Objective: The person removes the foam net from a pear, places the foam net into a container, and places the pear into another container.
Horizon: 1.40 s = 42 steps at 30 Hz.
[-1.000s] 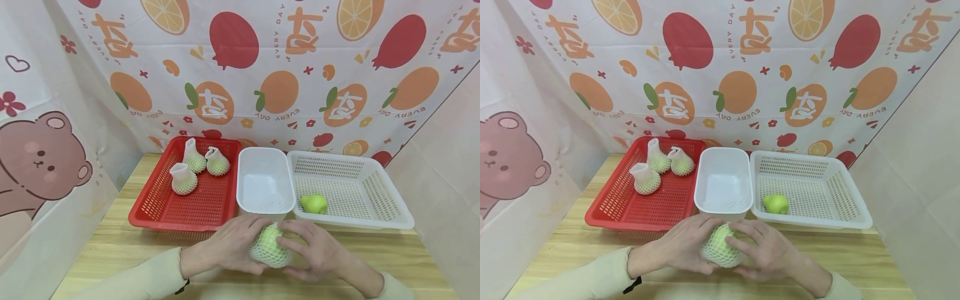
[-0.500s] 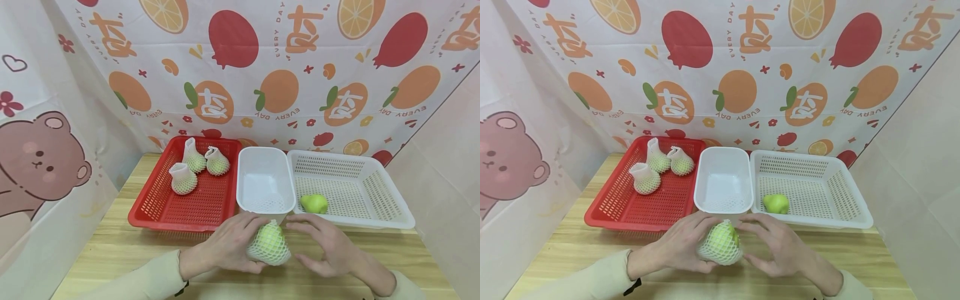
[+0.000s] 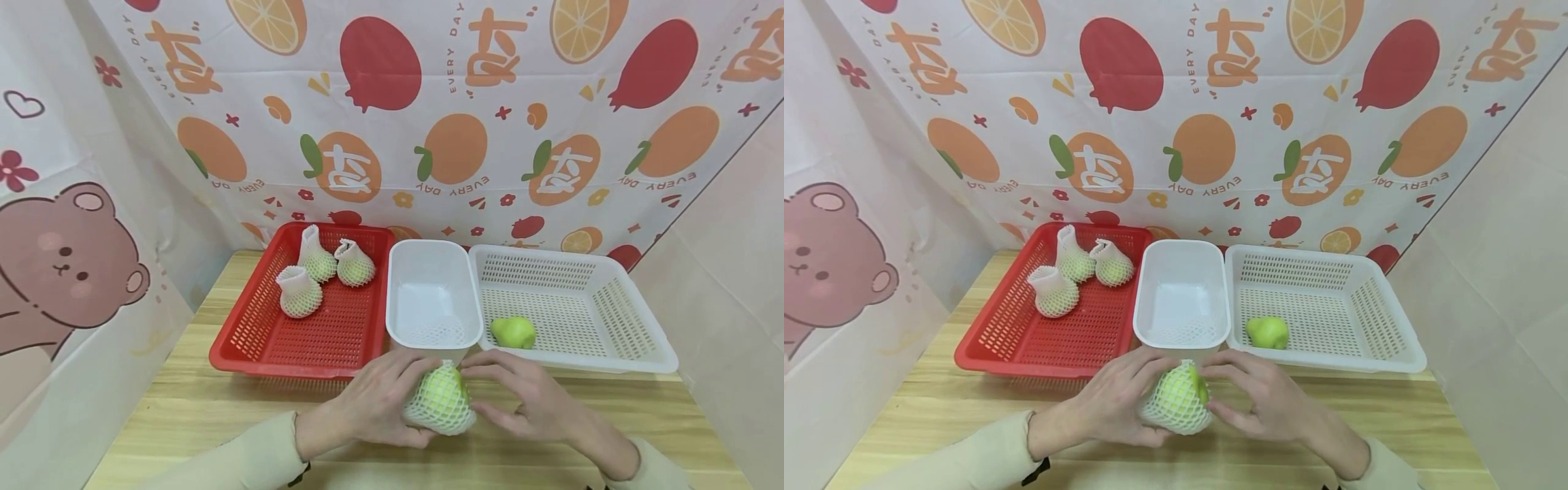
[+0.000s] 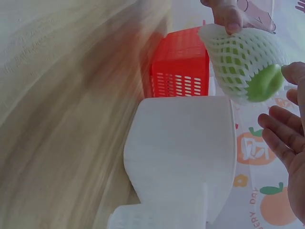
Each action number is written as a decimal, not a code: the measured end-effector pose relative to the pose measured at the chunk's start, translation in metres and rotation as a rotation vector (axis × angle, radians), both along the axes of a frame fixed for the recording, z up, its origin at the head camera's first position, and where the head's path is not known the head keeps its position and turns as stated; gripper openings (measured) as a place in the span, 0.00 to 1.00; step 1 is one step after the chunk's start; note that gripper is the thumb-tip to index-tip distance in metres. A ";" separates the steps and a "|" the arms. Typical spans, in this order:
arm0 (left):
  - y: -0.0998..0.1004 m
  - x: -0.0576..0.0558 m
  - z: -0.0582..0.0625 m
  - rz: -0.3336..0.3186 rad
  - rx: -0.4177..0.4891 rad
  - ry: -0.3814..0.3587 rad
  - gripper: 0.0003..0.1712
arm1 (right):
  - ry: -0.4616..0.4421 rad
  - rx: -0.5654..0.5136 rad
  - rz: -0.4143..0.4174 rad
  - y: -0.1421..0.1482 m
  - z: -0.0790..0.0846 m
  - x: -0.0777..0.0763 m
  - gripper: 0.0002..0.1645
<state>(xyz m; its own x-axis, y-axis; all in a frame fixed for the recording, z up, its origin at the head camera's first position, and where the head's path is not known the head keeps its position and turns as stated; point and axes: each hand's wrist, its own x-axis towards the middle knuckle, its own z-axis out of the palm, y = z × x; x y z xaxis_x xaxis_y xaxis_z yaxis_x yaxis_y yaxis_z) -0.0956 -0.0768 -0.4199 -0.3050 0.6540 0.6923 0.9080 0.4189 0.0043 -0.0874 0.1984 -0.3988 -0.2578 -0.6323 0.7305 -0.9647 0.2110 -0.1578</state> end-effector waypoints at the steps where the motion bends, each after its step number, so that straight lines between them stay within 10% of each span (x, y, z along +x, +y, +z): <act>1: 0.000 0.000 0.000 0.000 -0.001 0.001 0.58 | 0.000 0.003 0.003 -0.001 -0.001 0.000 0.21; 28: 0.000 0.005 0.005 0.008 -0.080 -0.078 0.56 | -0.339 0.140 -0.161 -0.006 -0.019 0.012 0.57; 42: 0.003 0.004 0.009 -0.005 -0.111 -0.072 0.56 | -0.331 0.057 -0.162 -0.010 -0.019 0.014 0.57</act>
<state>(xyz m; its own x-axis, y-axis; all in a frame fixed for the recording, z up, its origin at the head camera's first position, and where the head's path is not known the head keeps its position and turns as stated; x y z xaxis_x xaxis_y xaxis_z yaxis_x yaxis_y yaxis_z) -0.0915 -0.0741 -0.4105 -0.3480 0.7272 0.5917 0.9090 0.4161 0.0234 -0.0738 0.1880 -0.4183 -0.5739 -0.6014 0.5558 -0.8170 0.3739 -0.4390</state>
